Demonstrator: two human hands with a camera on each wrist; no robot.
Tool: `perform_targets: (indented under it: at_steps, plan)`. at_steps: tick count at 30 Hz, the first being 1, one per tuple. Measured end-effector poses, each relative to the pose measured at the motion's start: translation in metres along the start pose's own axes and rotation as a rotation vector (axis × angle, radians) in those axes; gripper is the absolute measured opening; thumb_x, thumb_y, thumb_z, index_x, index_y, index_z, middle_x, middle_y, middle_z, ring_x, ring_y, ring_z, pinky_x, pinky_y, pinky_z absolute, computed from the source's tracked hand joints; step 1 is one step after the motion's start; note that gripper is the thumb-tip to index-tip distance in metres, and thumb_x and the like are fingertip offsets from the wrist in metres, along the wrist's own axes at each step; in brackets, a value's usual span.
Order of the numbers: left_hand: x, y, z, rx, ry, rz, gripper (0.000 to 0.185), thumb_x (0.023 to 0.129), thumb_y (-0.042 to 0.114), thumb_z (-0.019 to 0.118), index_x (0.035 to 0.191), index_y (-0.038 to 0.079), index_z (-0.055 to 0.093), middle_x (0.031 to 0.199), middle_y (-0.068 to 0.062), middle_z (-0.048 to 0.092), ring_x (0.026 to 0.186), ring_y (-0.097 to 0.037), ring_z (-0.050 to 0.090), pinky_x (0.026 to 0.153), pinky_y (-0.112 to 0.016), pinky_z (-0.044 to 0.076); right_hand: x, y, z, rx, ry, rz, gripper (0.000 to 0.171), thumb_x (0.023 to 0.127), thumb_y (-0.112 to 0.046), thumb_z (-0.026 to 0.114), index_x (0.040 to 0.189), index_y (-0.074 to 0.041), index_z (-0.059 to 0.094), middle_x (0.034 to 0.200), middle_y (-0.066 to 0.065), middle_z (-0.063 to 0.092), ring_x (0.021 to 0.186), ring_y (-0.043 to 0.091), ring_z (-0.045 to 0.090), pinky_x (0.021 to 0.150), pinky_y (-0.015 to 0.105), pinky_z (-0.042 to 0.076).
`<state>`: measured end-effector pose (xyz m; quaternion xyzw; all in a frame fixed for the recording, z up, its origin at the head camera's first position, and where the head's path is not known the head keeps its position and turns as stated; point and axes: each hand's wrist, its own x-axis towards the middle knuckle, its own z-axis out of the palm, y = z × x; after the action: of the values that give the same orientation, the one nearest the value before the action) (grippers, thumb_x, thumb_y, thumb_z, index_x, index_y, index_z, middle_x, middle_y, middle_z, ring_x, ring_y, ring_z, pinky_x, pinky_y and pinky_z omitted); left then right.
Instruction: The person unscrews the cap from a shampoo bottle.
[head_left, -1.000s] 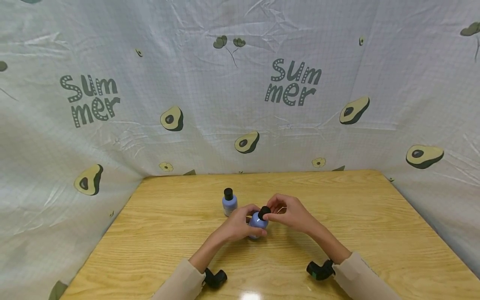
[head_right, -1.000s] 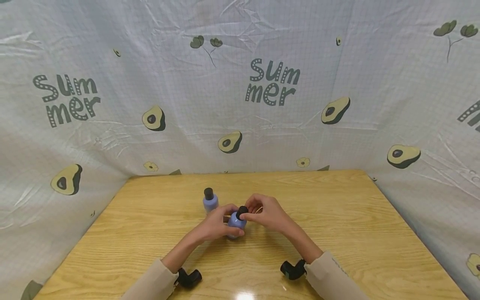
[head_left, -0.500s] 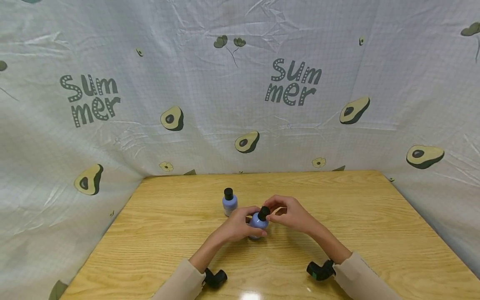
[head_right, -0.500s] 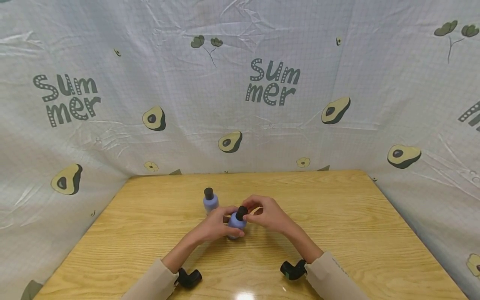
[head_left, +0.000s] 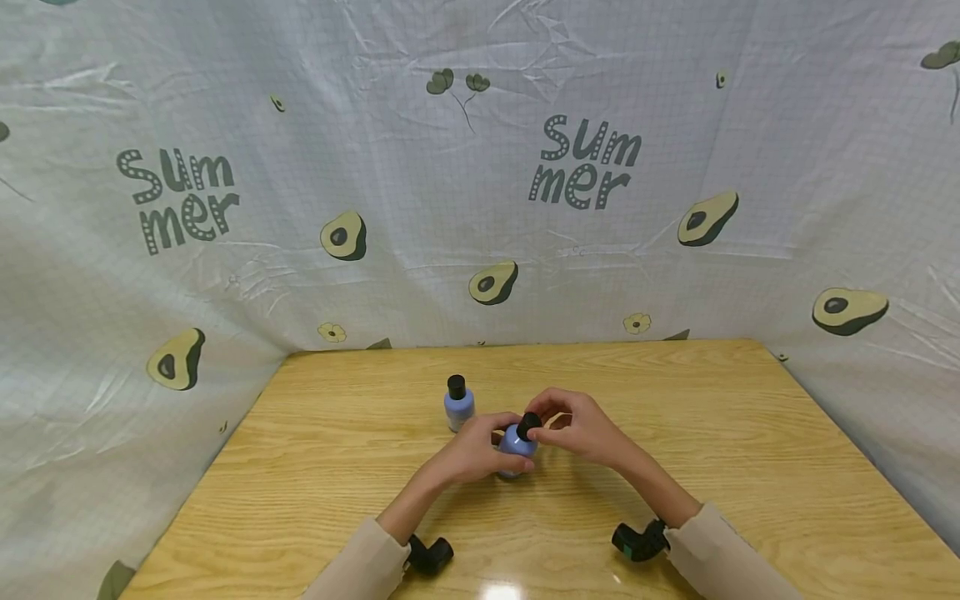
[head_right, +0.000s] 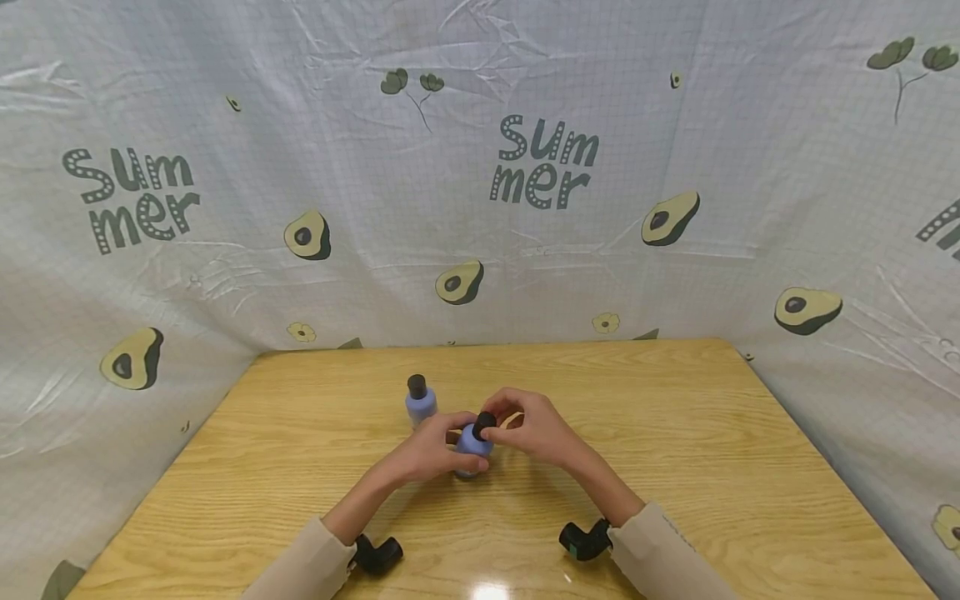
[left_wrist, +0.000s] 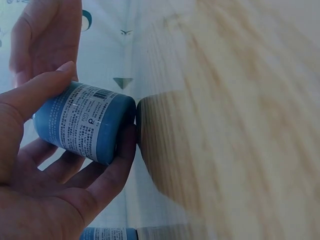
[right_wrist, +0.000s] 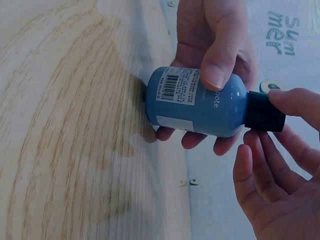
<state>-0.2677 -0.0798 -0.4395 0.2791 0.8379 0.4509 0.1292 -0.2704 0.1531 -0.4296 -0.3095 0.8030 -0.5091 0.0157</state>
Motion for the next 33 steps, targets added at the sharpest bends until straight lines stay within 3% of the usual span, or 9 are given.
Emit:
perform_targets:
  at_steps: [7,13,18,33]
  plan:
    - [-0.0005,-0.0011,-0.0010,0.006,0.005,0.022,0.052,0.089,0.026,0.083,0.136,0.014,0.066,0.133,-0.006,0.069,0.115,-0.024,0.069,0.093,-0.037,0.058,0.0003,-0.0014,-0.0018,-0.017,-0.027,-0.014,0.031,0.095,-0.014,0.074,0.123,-0.001,0.068,0.117,0.014,0.070,0.101,0.013,0.066,0.083,0.027,0.058]
    - [-0.0001,-0.0023,-0.0012,0.008,0.006,0.031,0.049,0.089,0.026,0.083,0.134,0.015,0.067,0.131,-0.003,0.070,0.116,-0.021,0.068,0.096,-0.038,0.057,0.0013,-0.0028,-0.0006,-0.034,0.030,0.028,0.028,0.092,-0.019,0.080,0.116,-0.008,0.069,0.107,0.009,0.070,0.095,0.012,0.065,0.081,0.027,0.058]
    - [-0.0011,-0.0011,-0.0012,0.011,0.003,0.027,0.049,0.089,0.026,0.083,0.134,0.015,0.067,0.130,-0.004,0.070,0.116,-0.022,0.068,0.095,-0.038,0.058,0.0005,-0.0008,0.0008,-0.033,0.031,0.016,0.020,0.092,-0.016,0.079,0.109,-0.010,0.071,0.102,0.009,0.070,0.090,0.011,0.065,0.077,0.027,0.058]
    - [-0.0029,-0.0013,0.0000,0.021,-0.003,0.016,0.054,0.088,0.029,0.084,0.136,0.014,0.066,0.132,-0.005,0.070,0.113,-0.024,0.069,0.090,-0.034,0.057,-0.0024,0.0006,-0.0005,-0.033,-0.020,-0.040,0.025,0.096,-0.012,0.072,0.120,-0.006,0.069,0.115,0.014,0.070,0.100,0.010,0.066,0.082,0.028,0.058]
